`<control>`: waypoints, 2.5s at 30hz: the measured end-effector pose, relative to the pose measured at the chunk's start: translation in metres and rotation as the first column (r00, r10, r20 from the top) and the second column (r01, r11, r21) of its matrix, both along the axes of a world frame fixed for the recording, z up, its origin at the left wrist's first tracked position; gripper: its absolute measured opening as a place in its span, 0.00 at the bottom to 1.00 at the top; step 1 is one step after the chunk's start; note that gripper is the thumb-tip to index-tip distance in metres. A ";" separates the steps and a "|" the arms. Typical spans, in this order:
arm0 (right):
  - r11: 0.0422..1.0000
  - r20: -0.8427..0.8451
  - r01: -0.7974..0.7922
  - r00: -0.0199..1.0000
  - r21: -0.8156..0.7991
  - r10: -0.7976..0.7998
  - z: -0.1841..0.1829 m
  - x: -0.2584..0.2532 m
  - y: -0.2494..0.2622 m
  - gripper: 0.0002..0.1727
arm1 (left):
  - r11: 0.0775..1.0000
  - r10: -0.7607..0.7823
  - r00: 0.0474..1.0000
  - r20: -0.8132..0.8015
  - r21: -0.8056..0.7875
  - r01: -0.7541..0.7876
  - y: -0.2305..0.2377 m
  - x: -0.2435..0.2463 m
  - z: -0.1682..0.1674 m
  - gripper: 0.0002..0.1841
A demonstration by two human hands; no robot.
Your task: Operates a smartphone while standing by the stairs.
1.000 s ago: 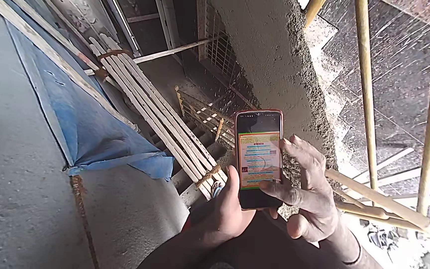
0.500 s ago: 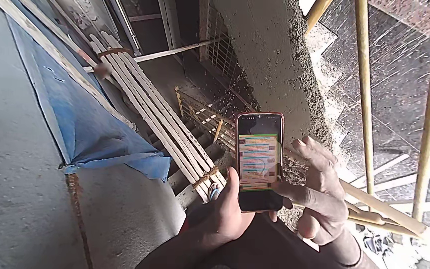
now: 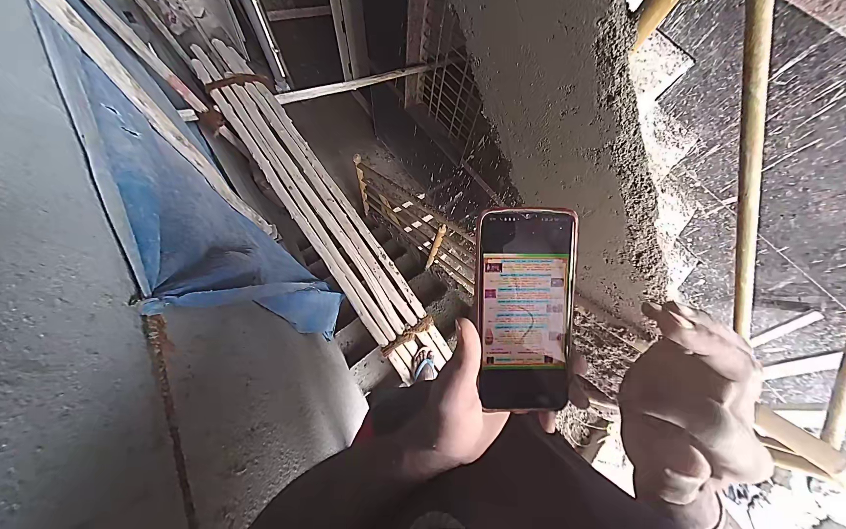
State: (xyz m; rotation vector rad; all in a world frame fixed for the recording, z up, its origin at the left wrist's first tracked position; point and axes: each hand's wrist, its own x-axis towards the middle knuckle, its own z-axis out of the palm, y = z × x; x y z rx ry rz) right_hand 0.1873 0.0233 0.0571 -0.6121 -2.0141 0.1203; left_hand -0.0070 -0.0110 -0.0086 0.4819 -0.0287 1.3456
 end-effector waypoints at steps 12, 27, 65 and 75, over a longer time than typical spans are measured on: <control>0.420 0.221 0.025 0.878 -0.907 0.425 -0.101 0.043 -0.004 0.11 | 0.997 -0.074 0.997 0.027 0.021 0.074 0.007 -0.001 -0.001 0.46; 0.097 0.147 0.110 0.789 -0.989 0.596 -0.110 0.085 -0.001 0.22 | 0.996 -0.074 0.996 0.046 0.052 0.072 0.007 0.002 0.002 0.45; 0.352 0.050 -0.143 0.872 -0.925 0.487 -0.116 0.073 0.020 0.27 | 0.994 -0.087 0.995 0.048 0.072 0.084 0.003 0.004 -0.001 0.44; 0.169 0.029 -0.068 0.858 -0.983 0.512 -0.101 0.054 0.012 0.24 | 0.995 -0.088 0.995 0.037 0.061 0.085 0.004 0.001 -0.001 0.46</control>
